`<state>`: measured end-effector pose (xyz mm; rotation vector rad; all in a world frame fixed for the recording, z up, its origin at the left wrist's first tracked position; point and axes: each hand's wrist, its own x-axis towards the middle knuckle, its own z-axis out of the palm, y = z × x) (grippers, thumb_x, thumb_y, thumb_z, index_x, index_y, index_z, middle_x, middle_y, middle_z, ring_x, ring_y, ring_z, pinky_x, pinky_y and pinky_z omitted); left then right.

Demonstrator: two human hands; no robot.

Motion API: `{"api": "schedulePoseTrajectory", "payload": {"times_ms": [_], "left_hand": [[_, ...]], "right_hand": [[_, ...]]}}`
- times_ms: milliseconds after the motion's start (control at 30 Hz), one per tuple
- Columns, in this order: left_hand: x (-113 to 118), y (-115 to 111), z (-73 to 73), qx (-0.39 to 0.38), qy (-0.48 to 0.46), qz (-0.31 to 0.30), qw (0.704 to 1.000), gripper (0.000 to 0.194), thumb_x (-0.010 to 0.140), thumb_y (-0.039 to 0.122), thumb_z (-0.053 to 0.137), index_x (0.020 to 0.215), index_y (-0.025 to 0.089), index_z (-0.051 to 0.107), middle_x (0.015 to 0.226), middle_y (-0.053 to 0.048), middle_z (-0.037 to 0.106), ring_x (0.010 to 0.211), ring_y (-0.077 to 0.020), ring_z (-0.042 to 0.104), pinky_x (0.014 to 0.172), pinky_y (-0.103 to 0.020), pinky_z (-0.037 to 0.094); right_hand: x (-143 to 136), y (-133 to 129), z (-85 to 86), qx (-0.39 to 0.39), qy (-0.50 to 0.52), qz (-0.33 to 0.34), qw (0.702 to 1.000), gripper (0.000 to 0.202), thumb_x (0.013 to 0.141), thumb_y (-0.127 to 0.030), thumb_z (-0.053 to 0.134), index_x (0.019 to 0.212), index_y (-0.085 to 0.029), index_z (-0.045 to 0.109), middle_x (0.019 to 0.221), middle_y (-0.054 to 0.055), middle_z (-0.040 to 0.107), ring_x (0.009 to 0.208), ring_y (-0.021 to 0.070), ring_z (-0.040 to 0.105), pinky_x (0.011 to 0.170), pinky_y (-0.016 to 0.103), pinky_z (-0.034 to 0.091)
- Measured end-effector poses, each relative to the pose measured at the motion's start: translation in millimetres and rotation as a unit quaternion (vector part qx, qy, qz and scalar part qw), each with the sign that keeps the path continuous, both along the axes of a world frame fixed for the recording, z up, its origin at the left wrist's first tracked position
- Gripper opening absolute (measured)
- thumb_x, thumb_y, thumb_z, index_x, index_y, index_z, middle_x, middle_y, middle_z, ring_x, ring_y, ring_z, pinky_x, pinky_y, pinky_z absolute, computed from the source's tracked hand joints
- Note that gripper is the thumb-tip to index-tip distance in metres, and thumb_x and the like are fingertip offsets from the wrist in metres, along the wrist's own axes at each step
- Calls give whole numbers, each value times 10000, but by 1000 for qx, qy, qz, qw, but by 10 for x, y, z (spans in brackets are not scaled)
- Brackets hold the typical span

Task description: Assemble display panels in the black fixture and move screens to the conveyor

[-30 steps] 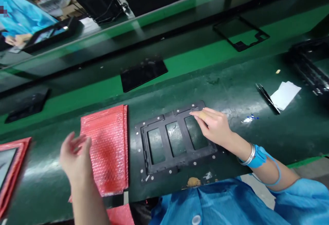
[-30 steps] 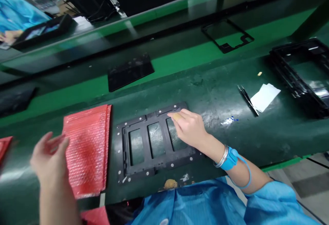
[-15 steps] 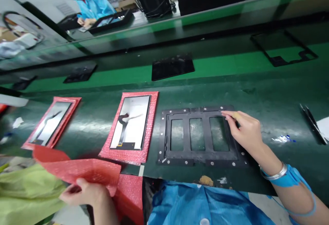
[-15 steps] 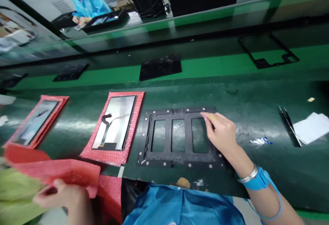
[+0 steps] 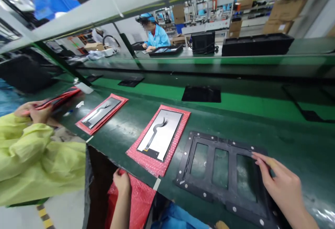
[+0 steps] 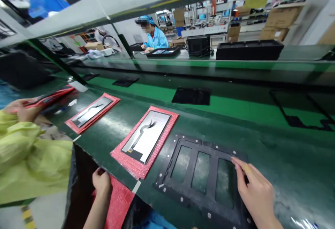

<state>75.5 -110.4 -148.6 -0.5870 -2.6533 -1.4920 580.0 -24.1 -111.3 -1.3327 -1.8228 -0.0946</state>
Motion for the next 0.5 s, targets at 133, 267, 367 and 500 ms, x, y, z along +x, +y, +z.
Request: {"api": "schedulePoseTrajectory", "payload": {"times_ms": [133,267,367,500], "left_hand": [[-117,103,183,88,42,70,993,326,882,278,621,1189,171,601,1163,-106,614,1147,-286,608,998,-516,509],[55,318,470,112,110,-20,987,335,803,325,542,1107,205,616,1224,-122,621,1224,-314,585,1026,-505,490],[315,621,609,79,150,-156,973,279,803,398,552,991,220,658,1193,-107,678,1194,-308,611,1046,-484,481],[594,1077,605,33,181,-268,946,238,782,362,543,932,222,663,1095,-109,713,1107,-300,646,1041,-470,483]], "right_hand": [[19,-13,-51,-13,-2,-15,1000,308,1016,-359,472,997,-215,743,904,18,796,716,176,745,639,282,525],[18,-5,-127,-52,28,-23,998,389,999,-471,453,991,-228,757,934,28,799,752,198,758,621,287,540],[14,36,-155,-124,96,-19,987,443,948,-578,480,975,-243,768,890,31,796,717,202,756,584,274,551],[101,4,-44,-300,242,81,919,538,846,-723,560,879,-226,765,715,63,753,589,204,708,559,283,569]]}}
